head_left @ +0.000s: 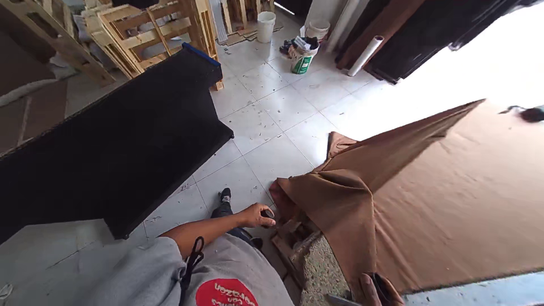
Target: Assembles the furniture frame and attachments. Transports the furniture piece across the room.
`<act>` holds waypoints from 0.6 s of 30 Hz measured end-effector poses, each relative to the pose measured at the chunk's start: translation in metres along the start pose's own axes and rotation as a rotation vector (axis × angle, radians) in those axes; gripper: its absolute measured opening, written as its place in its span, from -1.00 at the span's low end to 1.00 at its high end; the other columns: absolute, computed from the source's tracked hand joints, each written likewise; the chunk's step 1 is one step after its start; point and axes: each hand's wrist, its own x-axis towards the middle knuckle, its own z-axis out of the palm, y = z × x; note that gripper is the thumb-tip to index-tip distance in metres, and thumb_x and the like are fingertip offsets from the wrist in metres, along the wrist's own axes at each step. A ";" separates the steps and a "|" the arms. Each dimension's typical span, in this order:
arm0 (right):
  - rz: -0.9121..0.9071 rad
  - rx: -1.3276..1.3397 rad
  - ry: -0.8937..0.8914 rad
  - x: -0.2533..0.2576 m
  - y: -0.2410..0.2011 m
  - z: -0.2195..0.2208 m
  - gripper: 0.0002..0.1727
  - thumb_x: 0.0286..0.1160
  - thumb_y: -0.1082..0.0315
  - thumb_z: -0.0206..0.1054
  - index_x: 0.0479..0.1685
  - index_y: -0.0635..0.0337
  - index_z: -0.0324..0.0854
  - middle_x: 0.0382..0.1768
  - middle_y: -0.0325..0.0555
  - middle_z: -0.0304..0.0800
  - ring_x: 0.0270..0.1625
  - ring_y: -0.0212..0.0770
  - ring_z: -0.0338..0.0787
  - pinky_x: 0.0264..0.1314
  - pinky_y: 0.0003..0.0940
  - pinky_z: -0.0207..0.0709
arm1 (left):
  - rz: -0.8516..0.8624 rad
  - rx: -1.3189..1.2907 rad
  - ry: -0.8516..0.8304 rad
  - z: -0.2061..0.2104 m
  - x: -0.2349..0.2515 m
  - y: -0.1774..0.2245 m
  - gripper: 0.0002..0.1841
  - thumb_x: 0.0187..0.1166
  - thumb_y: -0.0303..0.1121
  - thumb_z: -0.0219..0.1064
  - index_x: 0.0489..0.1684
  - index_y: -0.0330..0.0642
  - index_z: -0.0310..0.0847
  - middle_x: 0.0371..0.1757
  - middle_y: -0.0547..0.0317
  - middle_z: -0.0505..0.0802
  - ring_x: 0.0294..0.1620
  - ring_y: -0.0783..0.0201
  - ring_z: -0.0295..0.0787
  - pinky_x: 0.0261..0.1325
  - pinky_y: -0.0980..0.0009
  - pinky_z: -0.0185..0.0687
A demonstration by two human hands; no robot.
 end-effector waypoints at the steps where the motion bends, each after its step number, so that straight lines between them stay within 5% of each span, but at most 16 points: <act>1: 0.014 0.049 -0.083 0.001 -0.008 0.031 -0.42 0.45 0.35 0.42 0.46 0.32 0.38 -0.05 -0.26 0.74 -0.25 -0.50 0.76 -0.30 -0.52 0.70 | -0.047 -0.076 0.048 -0.015 -0.017 -0.008 -0.58 0.64 -0.24 0.42 0.28 -0.40 0.65 0.07 -0.19 0.86 0.06 0.11 0.87 0.31 0.09 0.73; 5: 0.047 0.155 -0.313 -0.005 -0.037 0.155 -0.17 0.40 0.16 0.48 0.70 0.22 0.27 0.12 -0.18 0.80 -0.04 -0.28 0.91 -0.06 -0.29 0.88 | -0.197 -0.399 0.285 -0.085 -0.069 -0.042 -0.61 0.77 -0.20 0.24 0.28 -0.39 0.54 -0.10 -0.06 0.86 -0.17 0.17 0.87 -0.06 0.22 0.83; 10: -0.053 0.189 -0.534 -0.009 -0.069 0.304 -0.08 0.31 0.00 0.60 0.67 0.25 0.36 0.10 -0.11 0.84 -0.28 -0.30 0.84 -0.36 -0.41 0.78 | -0.143 -0.498 0.543 -0.206 -0.099 -0.048 -0.66 0.77 -0.28 0.23 0.23 -0.43 0.54 -0.19 -0.09 0.87 -0.28 0.12 0.90 -0.16 0.20 0.88; 13: -0.142 0.301 -0.647 -0.012 -0.090 0.383 -0.29 0.37 0.17 0.60 0.50 0.31 0.49 0.11 -0.06 0.86 -0.32 -0.30 0.84 -0.42 -0.43 0.76 | -0.029 -0.447 0.656 -0.276 -0.100 -0.034 -0.68 0.74 -0.33 0.22 0.19 -0.46 0.56 -0.20 -0.07 0.88 -0.32 0.15 0.90 -0.19 0.24 0.89; 18: -0.141 0.387 -0.739 -0.006 -0.116 0.486 -0.20 0.40 0.31 0.58 0.65 0.42 0.34 0.39 0.08 0.70 0.14 -0.11 0.86 0.07 -0.23 0.85 | 0.249 -0.336 0.723 -0.384 -0.077 0.012 -0.73 0.66 -0.37 0.22 0.04 -0.46 0.62 -0.27 0.00 0.89 -0.31 0.16 0.91 -0.15 0.21 0.91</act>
